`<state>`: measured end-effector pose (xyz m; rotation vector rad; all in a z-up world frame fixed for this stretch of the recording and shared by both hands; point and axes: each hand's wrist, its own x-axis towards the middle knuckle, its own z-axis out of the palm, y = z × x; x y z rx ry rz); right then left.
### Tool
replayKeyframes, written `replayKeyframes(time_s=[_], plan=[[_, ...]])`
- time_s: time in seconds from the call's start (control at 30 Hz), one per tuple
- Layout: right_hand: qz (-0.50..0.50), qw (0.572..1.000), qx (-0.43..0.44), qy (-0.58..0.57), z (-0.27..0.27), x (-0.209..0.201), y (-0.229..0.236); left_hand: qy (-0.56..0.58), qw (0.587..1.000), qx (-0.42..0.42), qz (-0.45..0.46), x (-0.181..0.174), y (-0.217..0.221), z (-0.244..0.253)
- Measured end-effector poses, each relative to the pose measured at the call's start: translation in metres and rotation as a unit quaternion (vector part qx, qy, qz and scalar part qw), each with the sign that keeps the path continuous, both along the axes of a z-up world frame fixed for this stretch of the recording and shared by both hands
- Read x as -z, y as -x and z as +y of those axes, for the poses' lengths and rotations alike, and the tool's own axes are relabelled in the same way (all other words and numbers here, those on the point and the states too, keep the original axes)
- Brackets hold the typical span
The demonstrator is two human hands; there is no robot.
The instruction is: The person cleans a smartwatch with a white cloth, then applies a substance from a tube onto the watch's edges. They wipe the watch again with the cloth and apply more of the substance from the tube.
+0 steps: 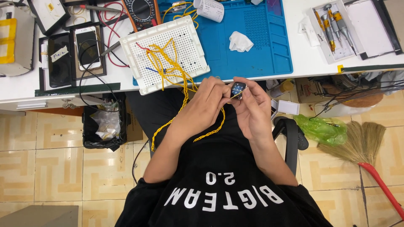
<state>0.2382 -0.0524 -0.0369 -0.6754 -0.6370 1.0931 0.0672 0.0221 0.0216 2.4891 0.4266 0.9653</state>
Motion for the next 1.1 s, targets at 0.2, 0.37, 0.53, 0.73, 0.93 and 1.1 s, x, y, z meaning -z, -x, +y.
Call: replayKeyframes(time_s=[0.2, 0.37, 0.53, 0.73, 0.93, 1.1], plan=[[0.010, 0.998, 0.064, 0.017, 0.001, -0.021, 0.004, 0.045, 0.998, 0.041, -0.008, 0.000, -0.003, -0.013], [-0.014, 0.995, 0.101, 0.023, 0.004, -0.023, -0.030, 0.092, 0.993, 0.068, -0.009, -0.005, 0.016, -0.033], [0.031, 0.999, 0.001, 0.042, -0.007, 0.009, -0.054, 0.351, 0.927, 0.130, 0.011, 0.006, 0.092, -0.044], [0.007, 0.990, -0.027, 0.136, -0.013, 0.013, -0.056, 0.380, 0.874, -0.248, 0.174, 0.091, 0.268, -0.003], [0.041, 0.986, -0.125, 0.105, -0.017, 0.023, -0.040, 0.192, 0.811, -0.513, 0.206, 0.300, 0.492, 0.076], [0.032, 0.977, -0.209, 0.021, -0.026, 0.001, -0.029, 0.142, 0.789, -0.522, 0.292, 0.316, 0.521, 0.109]])
